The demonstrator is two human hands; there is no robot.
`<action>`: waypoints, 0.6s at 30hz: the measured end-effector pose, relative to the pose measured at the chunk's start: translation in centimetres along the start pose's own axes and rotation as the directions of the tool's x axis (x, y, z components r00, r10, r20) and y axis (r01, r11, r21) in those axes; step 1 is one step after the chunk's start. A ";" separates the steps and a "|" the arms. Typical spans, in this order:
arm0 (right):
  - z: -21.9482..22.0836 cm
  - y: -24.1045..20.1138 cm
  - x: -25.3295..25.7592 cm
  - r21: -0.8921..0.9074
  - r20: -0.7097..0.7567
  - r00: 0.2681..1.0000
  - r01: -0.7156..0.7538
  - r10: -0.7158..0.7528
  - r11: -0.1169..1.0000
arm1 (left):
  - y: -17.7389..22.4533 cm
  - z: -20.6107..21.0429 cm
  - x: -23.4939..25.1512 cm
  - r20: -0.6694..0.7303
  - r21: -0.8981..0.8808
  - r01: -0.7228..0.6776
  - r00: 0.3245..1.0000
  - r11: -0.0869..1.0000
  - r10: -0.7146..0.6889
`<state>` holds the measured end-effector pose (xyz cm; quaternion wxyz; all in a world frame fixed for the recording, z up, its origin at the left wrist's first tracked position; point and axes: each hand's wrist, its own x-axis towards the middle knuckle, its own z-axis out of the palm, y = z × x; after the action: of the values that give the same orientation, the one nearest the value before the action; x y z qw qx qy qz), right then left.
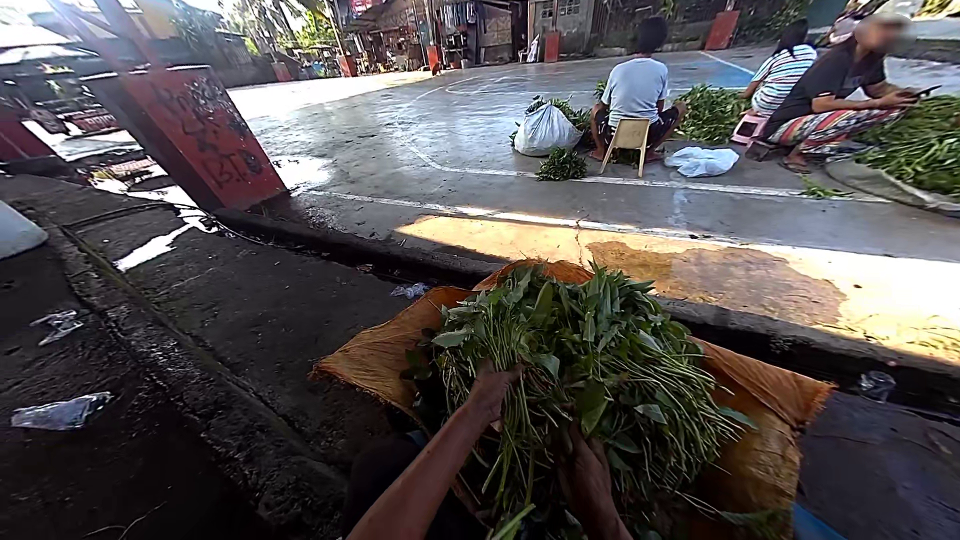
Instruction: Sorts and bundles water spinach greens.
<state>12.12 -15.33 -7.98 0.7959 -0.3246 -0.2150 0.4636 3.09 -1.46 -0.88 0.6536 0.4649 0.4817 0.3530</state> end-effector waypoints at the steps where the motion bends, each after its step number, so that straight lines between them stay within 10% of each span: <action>1: -1.4 0.1 -1.5 -0.086 0.009 0.996 -0.084 0.085 0.993 | 0.3 -0.5 0.3 -0.047 0.004 -0.022 0.999 1.000 0.023; 3: -5.3 0.0 -4.4 -0.524 0.049 0.952 -0.232 0.301 0.820 | 1.0 -1.6 0.9 -0.097 0.003 -0.074 0.993 0.997 0.074; 5: -9.2 -1.4 -5.7 -0.959 -0.026 0.788 -0.194 0.615 0.208 | 1.4 -2.3 1.0 -0.103 0.021 -0.123 0.987 0.992 0.125; 8: -11.8 -2.2 -5.6 -0.940 -0.308 0.586 -0.066 0.749 -0.335 | 1.4 -2.5 0.8 -0.068 0.062 -0.145 0.987 0.988 0.149; 10: -10.9 -3.4 -4.0 -0.980 -0.185 0.706 -0.079 0.683 -0.183 | 1.0 -2.1 0.6 -0.040 0.052 -0.139 0.989 0.989 0.141; 12: -8.8 -3.8 -2.2 -0.970 0.047 0.816 -0.101 0.576 0.221 | 0.7 -1.8 0.4 0.003 -0.031 -0.115 0.993 0.993 0.115; 15: -5.0 -3.6 -0.7 -0.637 0.288 0.802 -0.248 0.523 0.730 | 0.5 -1.5 0.7 0.040 -0.178 -0.049 0.998 0.983 0.057; 18: -3.4 -2.4 -1.0 -0.297 0.450 0.768 -0.353 0.456 0.887 | 0.7 -1.6 0.8 0.024 -0.228 -0.043 0.998 0.973 0.050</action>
<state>15.25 -18.15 -8.68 0.5554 -0.3061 -0.3858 0.6701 1.79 -0.10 -0.68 0.7012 0.4035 0.4176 0.4138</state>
